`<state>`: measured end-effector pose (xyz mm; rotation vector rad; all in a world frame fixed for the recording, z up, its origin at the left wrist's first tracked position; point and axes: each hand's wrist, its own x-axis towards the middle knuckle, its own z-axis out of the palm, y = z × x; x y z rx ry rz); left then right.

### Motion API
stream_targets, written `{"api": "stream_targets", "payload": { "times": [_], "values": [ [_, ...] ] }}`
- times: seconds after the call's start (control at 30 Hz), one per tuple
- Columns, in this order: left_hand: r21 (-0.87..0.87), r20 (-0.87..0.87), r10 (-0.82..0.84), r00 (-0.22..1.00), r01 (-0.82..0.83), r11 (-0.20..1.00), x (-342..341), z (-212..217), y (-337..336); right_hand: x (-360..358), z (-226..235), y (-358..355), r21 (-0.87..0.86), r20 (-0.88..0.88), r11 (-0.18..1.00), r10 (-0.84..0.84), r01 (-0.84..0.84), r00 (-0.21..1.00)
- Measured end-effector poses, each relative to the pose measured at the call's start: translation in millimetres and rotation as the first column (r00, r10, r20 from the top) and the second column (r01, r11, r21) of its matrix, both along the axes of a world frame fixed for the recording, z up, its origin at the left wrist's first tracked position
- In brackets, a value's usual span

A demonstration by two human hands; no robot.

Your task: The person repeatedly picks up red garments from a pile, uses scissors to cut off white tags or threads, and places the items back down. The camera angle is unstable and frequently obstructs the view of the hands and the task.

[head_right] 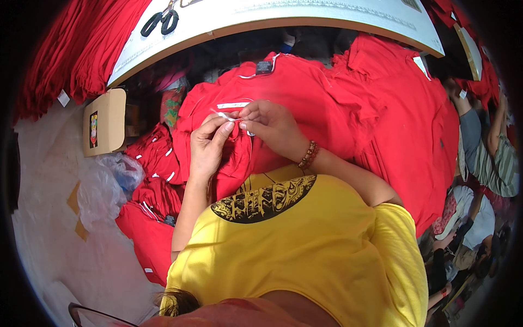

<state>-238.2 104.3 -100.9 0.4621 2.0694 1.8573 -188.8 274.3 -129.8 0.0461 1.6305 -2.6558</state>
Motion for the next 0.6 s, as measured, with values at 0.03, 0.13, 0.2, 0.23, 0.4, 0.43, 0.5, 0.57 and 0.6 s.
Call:
{"api": "stream_targets", "payload": {
  "times": [0.03,0.13,0.2,0.23,0.4,0.43,0.5,0.57,0.6],
  "values": [
    [-0.007,0.002,-0.012,1.000,0.012,1.000,0.5,0.5,0.3,0.0,2.6,0.9,-0.009,0.020,1.000,-0.001,0.001,1.000],
    [0.013,0.019,-0.035,0.999,0.034,0.999,3.0,3.7,1.6,2.6,2.7,0.4,-0.028,0.040,1.000,-0.006,0.007,0.999],
    [0.083,0.041,-0.038,0.998,0.035,0.996,4.6,-2.0,0.7,4.9,2.5,0.1,-0.011,0.048,1.000,0.021,-0.021,0.999],
    [0.014,0.006,-0.042,0.999,0.042,0.999,5.8,-2.9,-1.2,7.2,2.8,0.8,0.010,0.056,0.999,0.050,-0.051,0.997],
    [-0.203,-0.220,-0.098,0.971,0.053,0.978,21.5,-2.2,-9.7,15.6,7.5,20.9,0.337,0.055,0.941,0.015,-0.033,0.998],
    [-0.195,-0.258,-0.100,0.961,0.049,0.980,25.1,-5.2,-10.9,10.9,3.7,33.2,0.466,0.028,0.884,-0.041,0.023,0.999],
    [-0.194,-0.286,-0.127,0.950,0.072,0.978,27.2,-9.8,-13.3,0.3,-3.0,48.5,0.673,-0.041,0.734,-0.085,0.091,0.996],
    [-0.191,-0.324,-0.152,0.934,0.093,0.977,26.4,-10.9,-12.0,-7.3,-8.5,57.0,0.821,-0.106,0.558,-0.055,0.118,0.993],
    [-0.190,-0.348,-0.159,0.924,0.096,0.977,26.2,-10.7,-10.9,-10.2,-7.7,56.2,0.839,-0.071,0.538,-0.037,0.080,0.997]
  ]
}}
